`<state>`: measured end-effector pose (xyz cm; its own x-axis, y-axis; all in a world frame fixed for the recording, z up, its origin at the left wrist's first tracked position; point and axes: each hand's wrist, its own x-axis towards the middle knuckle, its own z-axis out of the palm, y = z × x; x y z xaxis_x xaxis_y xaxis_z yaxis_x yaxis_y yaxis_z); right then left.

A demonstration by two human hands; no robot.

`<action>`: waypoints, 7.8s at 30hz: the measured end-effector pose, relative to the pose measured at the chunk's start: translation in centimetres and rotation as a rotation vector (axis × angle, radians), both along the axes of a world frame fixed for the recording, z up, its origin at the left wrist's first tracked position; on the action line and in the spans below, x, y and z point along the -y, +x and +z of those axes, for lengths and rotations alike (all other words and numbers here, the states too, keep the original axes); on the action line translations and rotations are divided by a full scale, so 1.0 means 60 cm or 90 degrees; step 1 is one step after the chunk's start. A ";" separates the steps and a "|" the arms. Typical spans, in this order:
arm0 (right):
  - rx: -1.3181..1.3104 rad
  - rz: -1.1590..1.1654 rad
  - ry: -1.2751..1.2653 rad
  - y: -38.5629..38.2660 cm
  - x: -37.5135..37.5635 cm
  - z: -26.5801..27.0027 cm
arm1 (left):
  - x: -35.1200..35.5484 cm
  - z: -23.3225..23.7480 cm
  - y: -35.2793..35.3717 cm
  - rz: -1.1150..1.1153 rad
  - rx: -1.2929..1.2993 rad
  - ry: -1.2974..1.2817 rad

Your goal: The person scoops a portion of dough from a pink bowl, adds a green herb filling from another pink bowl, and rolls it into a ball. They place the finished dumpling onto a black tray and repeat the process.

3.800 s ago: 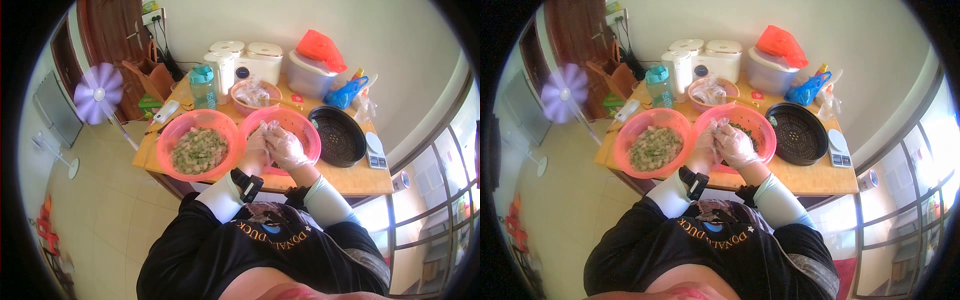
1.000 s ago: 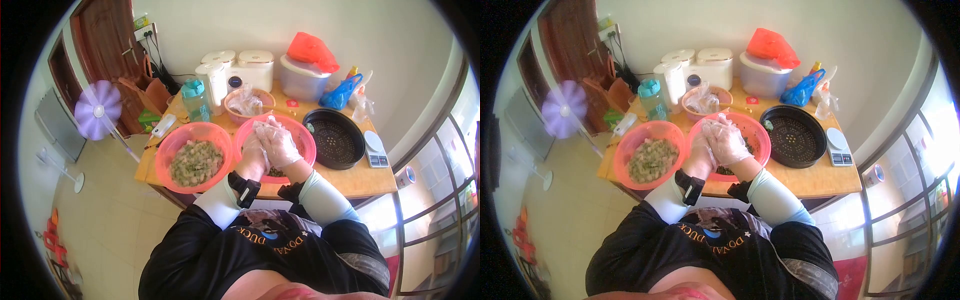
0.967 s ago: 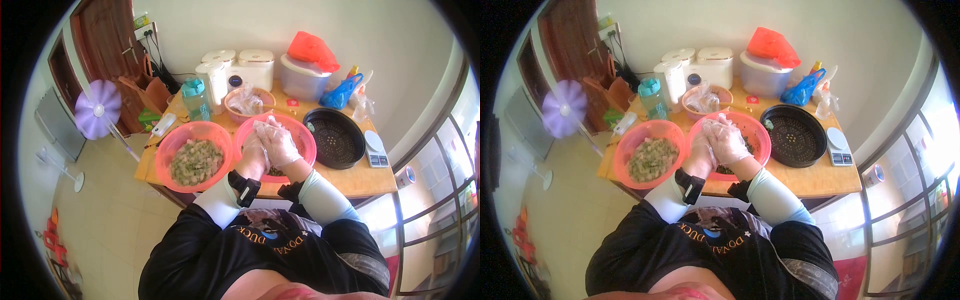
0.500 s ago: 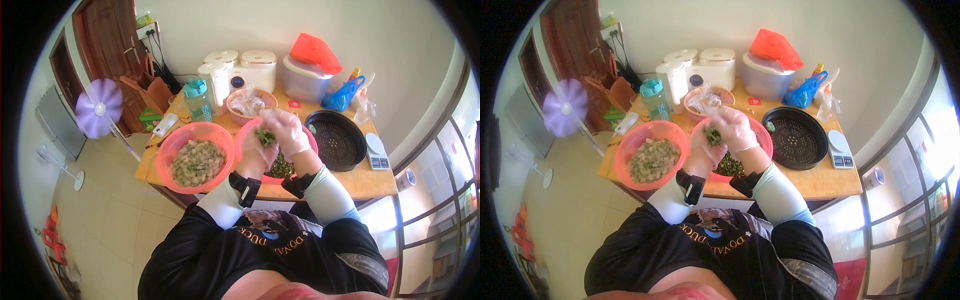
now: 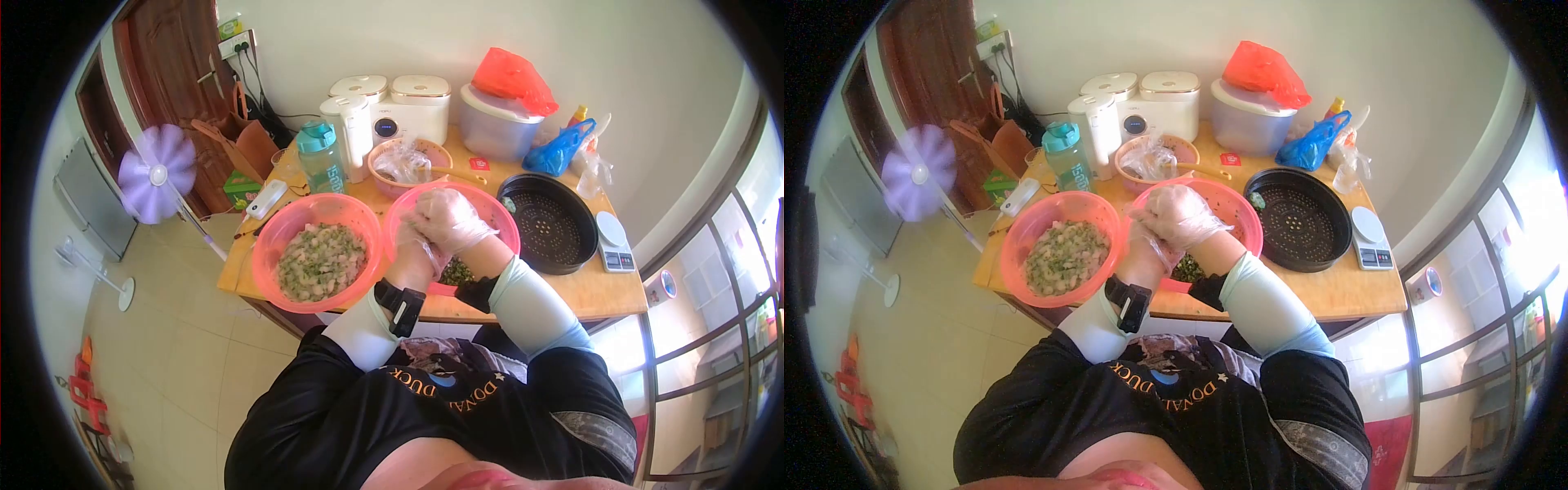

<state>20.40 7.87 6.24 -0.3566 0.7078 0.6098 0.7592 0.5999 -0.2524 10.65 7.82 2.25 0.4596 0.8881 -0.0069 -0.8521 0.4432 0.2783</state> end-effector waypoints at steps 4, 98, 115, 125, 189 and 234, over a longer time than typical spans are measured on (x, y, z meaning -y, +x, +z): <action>-0.198 0.004 -0.173 0.009 0.031 0.069 | -0.022 -0.003 -0.004 0.034 0.029 0.002; -0.018 -0.046 0.188 0.014 0.101 -0.027 | -0.020 0.021 -0.028 0.038 0.023 -0.087; -1.409 0.199 -0.431 -0.004 0.063 -0.045 | -0.032 0.010 -0.023 0.234 -0.367 0.448; -0.547 -0.050 -0.302 0.012 0.056 -0.047 | 0.026 0.013 0.013 -0.041 -0.036 -0.063; -1.388 0.218 -0.442 0.001 0.061 -0.003 | 0.029 0.033 0.045 0.089 -0.332 0.214; -0.174 0.066 -0.040 -0.005 0.104 0.017 | 0.032 -0.007 -0.004 -0.094 0.136 0.189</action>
<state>20.09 1.60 7.29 -0.2569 0.7154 0.6497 0.5936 0.6473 -0.4780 10.42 5.89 1.81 0.5460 0.7611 0.3501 -0.8378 0.4927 0.2355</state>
